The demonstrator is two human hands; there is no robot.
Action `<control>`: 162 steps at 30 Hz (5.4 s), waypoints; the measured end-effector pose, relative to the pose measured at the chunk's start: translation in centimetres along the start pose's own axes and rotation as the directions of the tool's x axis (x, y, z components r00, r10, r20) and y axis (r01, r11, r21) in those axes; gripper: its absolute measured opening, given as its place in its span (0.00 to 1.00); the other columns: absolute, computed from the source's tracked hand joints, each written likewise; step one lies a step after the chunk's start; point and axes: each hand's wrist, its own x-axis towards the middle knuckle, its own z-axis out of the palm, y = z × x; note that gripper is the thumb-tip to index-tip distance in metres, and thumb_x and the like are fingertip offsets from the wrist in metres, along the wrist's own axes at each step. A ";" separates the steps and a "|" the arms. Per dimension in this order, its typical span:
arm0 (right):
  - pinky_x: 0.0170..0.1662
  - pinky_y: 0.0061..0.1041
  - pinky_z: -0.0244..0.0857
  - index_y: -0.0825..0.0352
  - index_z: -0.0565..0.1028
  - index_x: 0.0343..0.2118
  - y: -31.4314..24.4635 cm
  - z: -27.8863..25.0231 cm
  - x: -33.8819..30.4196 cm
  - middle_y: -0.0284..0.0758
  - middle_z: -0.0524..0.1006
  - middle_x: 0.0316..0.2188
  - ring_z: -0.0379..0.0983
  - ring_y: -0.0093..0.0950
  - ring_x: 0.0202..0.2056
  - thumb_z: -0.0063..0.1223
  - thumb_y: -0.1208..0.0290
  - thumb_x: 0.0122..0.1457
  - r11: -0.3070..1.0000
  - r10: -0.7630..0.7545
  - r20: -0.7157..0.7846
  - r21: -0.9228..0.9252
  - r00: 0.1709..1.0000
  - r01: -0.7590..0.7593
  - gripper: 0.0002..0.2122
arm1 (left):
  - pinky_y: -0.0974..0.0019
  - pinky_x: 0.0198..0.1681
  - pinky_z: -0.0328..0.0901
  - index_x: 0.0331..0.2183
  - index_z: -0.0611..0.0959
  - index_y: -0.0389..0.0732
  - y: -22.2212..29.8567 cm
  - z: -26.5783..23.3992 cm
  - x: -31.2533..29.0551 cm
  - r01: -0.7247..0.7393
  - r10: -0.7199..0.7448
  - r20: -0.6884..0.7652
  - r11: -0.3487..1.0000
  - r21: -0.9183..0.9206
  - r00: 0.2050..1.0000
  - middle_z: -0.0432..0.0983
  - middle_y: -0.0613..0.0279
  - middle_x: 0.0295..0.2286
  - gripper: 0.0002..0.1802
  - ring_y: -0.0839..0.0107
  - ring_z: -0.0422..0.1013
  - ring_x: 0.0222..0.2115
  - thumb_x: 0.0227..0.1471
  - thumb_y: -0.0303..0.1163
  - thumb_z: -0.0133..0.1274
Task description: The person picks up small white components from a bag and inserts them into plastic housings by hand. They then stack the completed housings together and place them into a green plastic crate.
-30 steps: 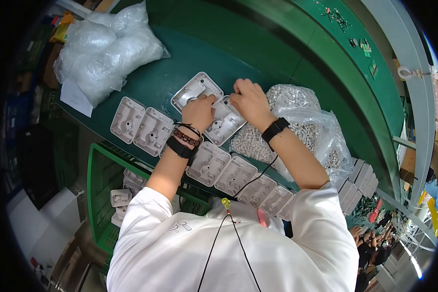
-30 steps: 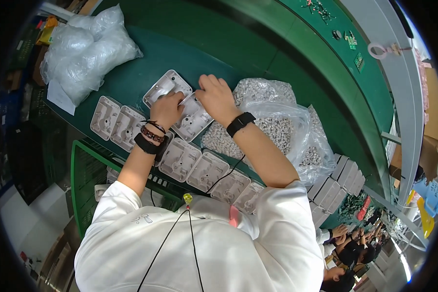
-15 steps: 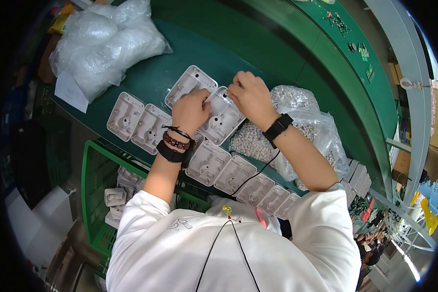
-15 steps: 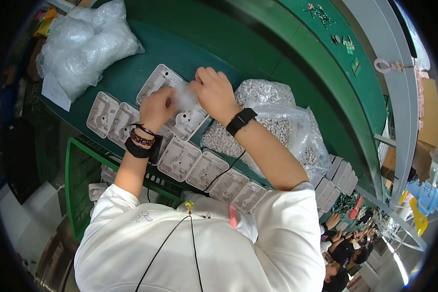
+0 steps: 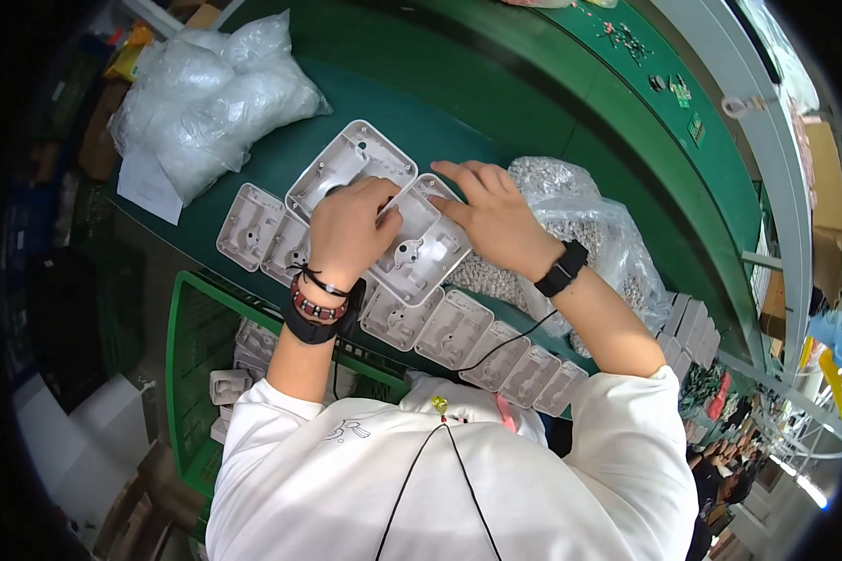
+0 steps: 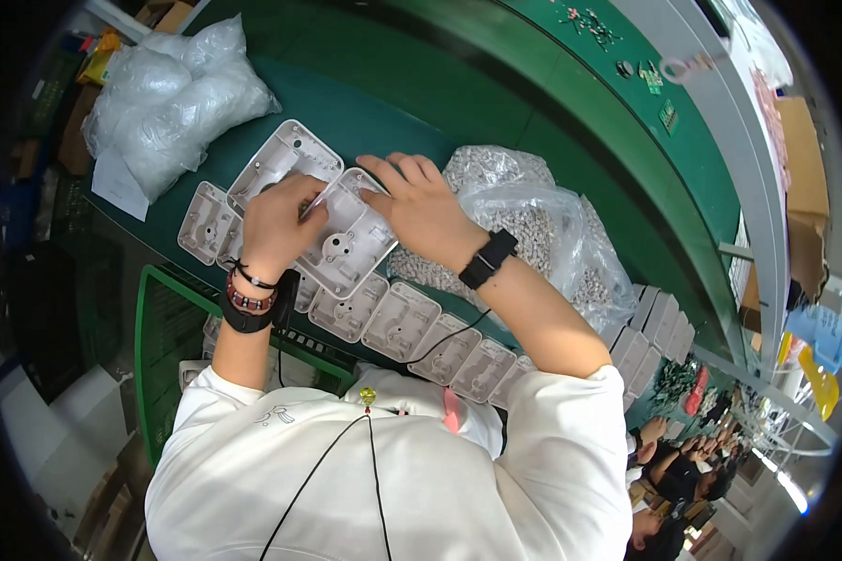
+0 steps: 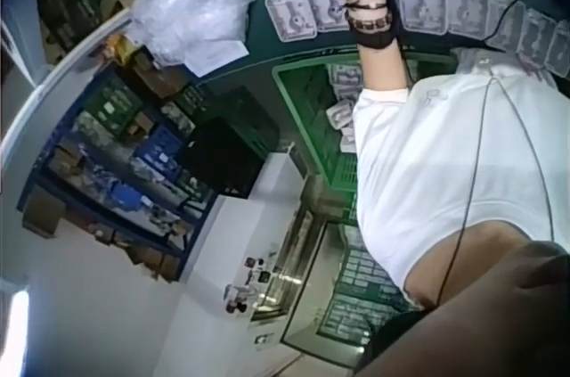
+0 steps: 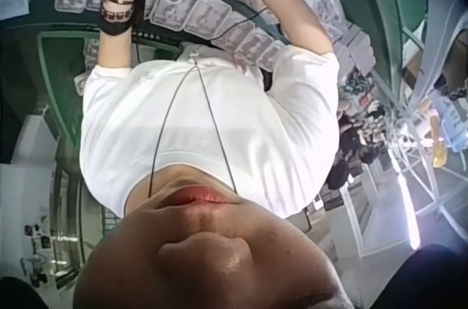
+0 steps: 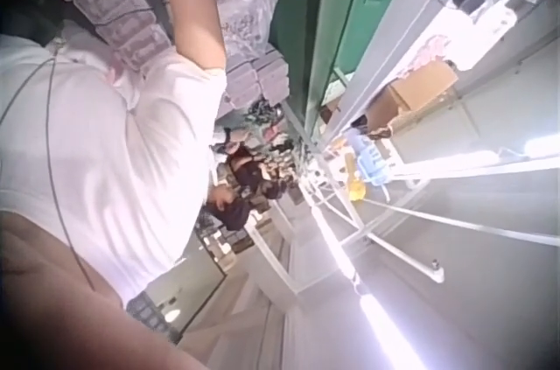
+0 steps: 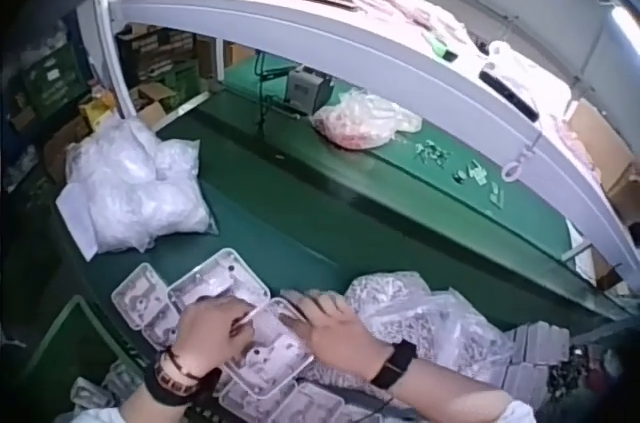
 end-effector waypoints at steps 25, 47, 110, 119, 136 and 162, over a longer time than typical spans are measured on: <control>0.35 0.33 0.64 0.67 0.73 0.30 6.8 -0.5 -36.5 0.42 0.73 0.30 0.70 0.40 0.34 0.52 0.70 0.48 0.368 0.929 -0.062 0.063 0.365 -0.928 0.08 | 0.65 0.23 0.63 0.27 0.77 0.40 20.1 8.7 -13.6 -0.068 0.056 0.267 0.997 0.036 0.962 0.72 0.60 0.22 0.09 0.62 0.69 0.20 0.35 0.26 0.51; 0.29 0.26 0.67 0.69 0.71 0.26 10.1 0.7 -38.4 0.42 0.74 0.27 0.73 0.31 0.25 0.50 0.73 0.45 0.110 0.986 0.063 0.431 0.151 -0.895 0.06 | 0.65 0.22 0.64 0.25 0.76 0.43 22.5 10.2 -15.9 -0.277 0.252 0.273 0.959 0.057 0.928 0.69 0.64 0.20 0.07 0.64 0.69 0.22 0.35 0.26 0.51; 0.42 0.29 0.55 0.65 0.74 0.30 -11.6 -14.0 -33.3 0.37 0.67 0.36 0.60 0.35 0.40 0.49 0.80 0.46 0.449 0.891 -0.232 0.314 0.391 -0.836 0.07 | 0.67 0.21 0.63 0.27 0.76 0.41 20.2 9.1 -12.9 -0.330 0.308 0.237 0.942 0.058 0.922 0.70 0.62 0.20 0.09 0.66 0.68 0.20 0.35 0.27 0.52; 0.41 0.32 0.57 0.66 0.73 0.29 -16.7 -9.7 -34.6 0.39 0.66 0.35 0.60 0.39 0.38 0.51 0.80 0.42 0.308 0.951 -0.062 0.138 0.303 -0.941 0.08 | 0.61 0.27 0.64 0.29 0.77 0.43 3.4 4.7 -1.3 0.051 -0.026 -0.079 0.937 0.346 0.997 0.74 0.59 0.23 0.11 0.58 0.70 0.25 0.39 0.35 0.51; 0.40 0.35 0.61 0.71 0.66 0.42 -19.6 -1.1 -33.8 0.44 0.67 0.36 0.64 0.43 0.38 0.50 0.75 0.46 0.086 0.982 0.164 0.083 0.098 -0.993 0.18 | 0.59 0.38 0.63 0.36 0.75 0.45 -8.1 14.6 7.0 0.209 -0.252 0.142 0.941 0.266 0.957 0.73 0.53 0.34 0.18 0.54 0.69 0.35 0.41 0.41 0.52; 0.32 0.33 0.61 0.73 0.65 0.40 -17.5 4.3 -36.9 0.46 0.70 0.26 0.68 0.42 0.28 0.51 0.66 0.50 -0.133 0.962 0.264 0.211 -0.075 -0.968 0.18 | 0.54 0.45 0.60 0.44 0.71 0.41 -25.5 -2.3 -8.6 0.534 -0.612 -0.068 0.623 0.572 0.788 0.69 0.47 0.41 0.30 0.49 0.64 0.43 0.45 0.54 0.45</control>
